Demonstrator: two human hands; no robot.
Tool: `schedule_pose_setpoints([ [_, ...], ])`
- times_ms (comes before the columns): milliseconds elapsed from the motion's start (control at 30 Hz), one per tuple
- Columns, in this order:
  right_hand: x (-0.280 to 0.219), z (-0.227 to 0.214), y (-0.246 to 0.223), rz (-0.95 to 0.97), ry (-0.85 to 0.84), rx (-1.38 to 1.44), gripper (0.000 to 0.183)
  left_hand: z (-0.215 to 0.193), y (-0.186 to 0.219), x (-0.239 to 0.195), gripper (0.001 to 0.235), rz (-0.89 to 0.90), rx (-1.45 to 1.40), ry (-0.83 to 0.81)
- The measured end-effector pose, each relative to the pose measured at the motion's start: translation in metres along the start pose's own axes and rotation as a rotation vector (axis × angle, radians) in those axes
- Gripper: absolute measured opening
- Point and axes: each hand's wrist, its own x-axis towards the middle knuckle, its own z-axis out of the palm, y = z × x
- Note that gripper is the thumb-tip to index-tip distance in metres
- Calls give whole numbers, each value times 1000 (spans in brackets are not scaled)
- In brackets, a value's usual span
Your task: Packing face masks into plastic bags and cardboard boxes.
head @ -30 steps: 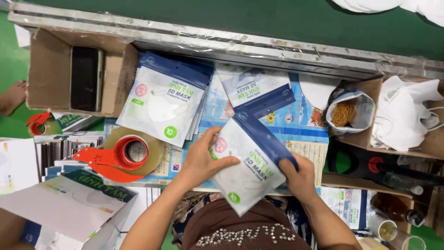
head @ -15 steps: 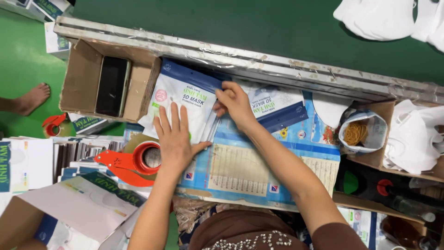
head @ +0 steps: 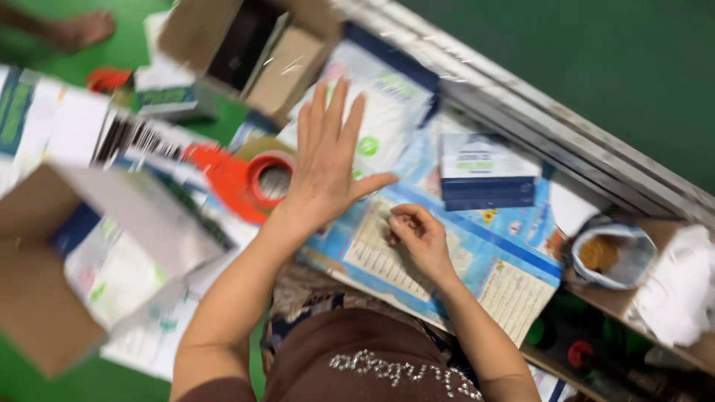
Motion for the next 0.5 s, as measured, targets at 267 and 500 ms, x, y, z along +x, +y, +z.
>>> schedule_pose_setpoints([
  [267,-30,52,-6,-237,-514,-531,18,-214,-91,-131,87,-102,384,223],
  [500,-60,148,-68,-434,-886,-825,29,-215,-209,-228,84,-378,601,114],
])
